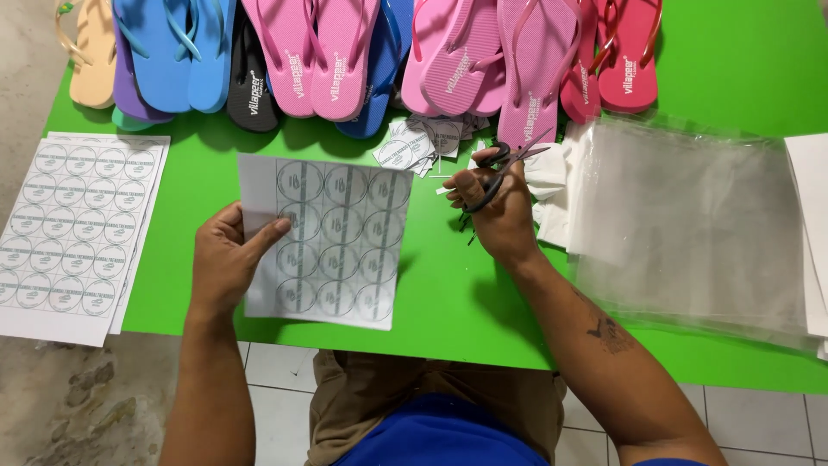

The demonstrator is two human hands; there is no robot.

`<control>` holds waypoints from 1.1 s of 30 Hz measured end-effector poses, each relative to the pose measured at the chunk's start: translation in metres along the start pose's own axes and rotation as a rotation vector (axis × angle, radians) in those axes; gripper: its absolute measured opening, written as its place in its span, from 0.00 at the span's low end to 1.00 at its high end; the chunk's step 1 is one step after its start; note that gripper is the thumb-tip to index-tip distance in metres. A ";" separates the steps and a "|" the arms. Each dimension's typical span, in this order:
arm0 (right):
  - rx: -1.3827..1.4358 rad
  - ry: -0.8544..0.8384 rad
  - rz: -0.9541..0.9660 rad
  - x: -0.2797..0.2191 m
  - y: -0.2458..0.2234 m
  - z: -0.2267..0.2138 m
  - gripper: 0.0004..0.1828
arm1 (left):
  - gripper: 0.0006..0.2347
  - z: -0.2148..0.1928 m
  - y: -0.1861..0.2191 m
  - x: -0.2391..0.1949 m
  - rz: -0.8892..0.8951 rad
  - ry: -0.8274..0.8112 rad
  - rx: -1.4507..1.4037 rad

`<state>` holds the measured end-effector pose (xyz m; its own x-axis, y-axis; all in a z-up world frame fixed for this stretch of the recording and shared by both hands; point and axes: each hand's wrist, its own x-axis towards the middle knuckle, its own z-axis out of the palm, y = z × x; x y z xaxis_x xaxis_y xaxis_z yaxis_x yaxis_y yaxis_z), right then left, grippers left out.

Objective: Using scissors to manually cut circular labels from a printed sheet on a green work surface.

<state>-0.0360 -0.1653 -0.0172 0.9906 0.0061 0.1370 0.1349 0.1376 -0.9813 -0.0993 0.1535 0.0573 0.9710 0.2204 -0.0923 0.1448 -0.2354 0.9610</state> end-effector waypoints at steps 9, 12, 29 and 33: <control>0.148 -0.101 0.039 0.002 -0.006 -0.006 0.33 | 0.07 0.069 0.025 0.043 0.205 0.098 -0.298; 0.079 0.022 -0.031 0.009 0.000 -0.011 0.30 | 0.07 0.086 0.026 0.058 0.138 -0.013 -0.383; -0.047 0.324 0.005 0.023 0.004 -0.028 0.34 | 0.14 0.119 -0.008 0.111 0.134 -0.265 -0.382; -0.092 0.345 -0.012 0.022 -0.006 -0.025 0.34 | 0.11 0.120 -0.013 0.107 0.112 -0.214 -0.444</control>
<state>-0.0148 -0.1908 -0.0119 0.9370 -0.3316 0.1100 0.1326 0.0462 -0.9901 0.0259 0.0663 0.0038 0.9999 0.0072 0.0107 -0.0118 0.1896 0.9818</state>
